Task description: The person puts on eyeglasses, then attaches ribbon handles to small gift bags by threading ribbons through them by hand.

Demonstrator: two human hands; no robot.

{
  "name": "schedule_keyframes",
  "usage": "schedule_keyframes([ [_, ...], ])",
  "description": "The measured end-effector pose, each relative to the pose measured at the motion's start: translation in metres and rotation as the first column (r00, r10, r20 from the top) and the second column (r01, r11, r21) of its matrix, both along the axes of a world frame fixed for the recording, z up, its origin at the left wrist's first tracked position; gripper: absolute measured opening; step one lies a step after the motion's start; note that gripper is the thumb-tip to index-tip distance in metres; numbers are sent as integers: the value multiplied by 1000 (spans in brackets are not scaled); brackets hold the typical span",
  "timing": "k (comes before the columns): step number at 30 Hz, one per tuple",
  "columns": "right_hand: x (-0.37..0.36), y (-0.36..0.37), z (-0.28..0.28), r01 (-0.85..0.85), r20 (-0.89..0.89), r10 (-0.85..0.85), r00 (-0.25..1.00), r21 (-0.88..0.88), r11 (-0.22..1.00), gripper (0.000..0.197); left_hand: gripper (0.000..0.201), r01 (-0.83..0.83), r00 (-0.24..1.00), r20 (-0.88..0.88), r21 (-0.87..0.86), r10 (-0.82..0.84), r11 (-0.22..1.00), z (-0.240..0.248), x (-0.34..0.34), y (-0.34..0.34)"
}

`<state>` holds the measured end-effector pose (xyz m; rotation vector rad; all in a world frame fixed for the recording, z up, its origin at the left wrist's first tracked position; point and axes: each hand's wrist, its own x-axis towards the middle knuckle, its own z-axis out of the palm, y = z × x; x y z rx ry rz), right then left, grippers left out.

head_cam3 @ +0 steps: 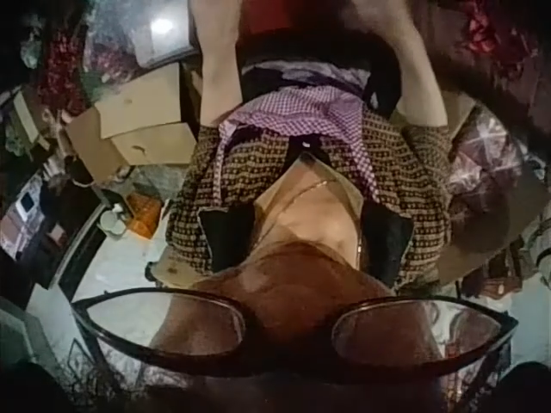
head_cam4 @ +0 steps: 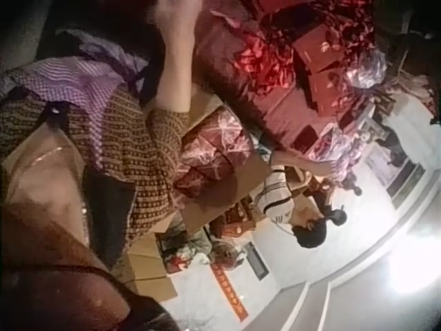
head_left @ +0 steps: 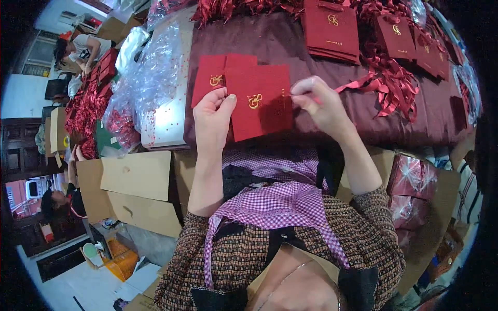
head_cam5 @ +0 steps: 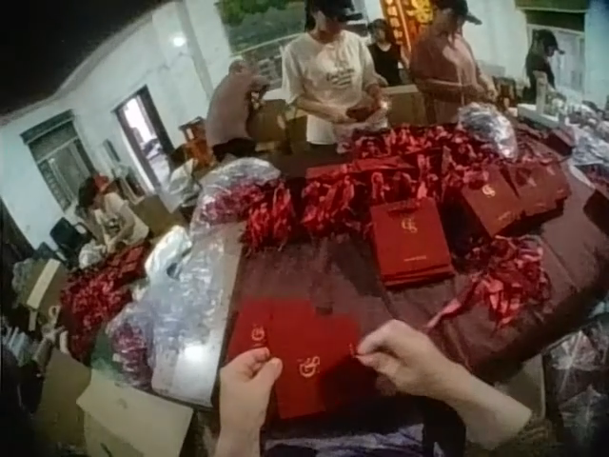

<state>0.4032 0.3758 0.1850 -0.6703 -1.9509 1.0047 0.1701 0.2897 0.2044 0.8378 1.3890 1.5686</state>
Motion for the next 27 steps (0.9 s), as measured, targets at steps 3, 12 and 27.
schedule_keyframes([
  [3, -34, -3, 12, -29, -54, 32, 998, 65, 997, 14, 21, -72, 985, -156, -8, 69, 997, 3, 4, -1],
  [12, -76, -1, 16, 38, -89, -20, 996, 198, 979, 16, 19, -132, 902, -401, 96, 160, 987, 4, 16, -1],
  [27, -78, -6, 31, 133, -18, -147, 989, 542, 830, 7, 22, -40, 673, -712, 234, 199, 971, 9, 26, -2],
])
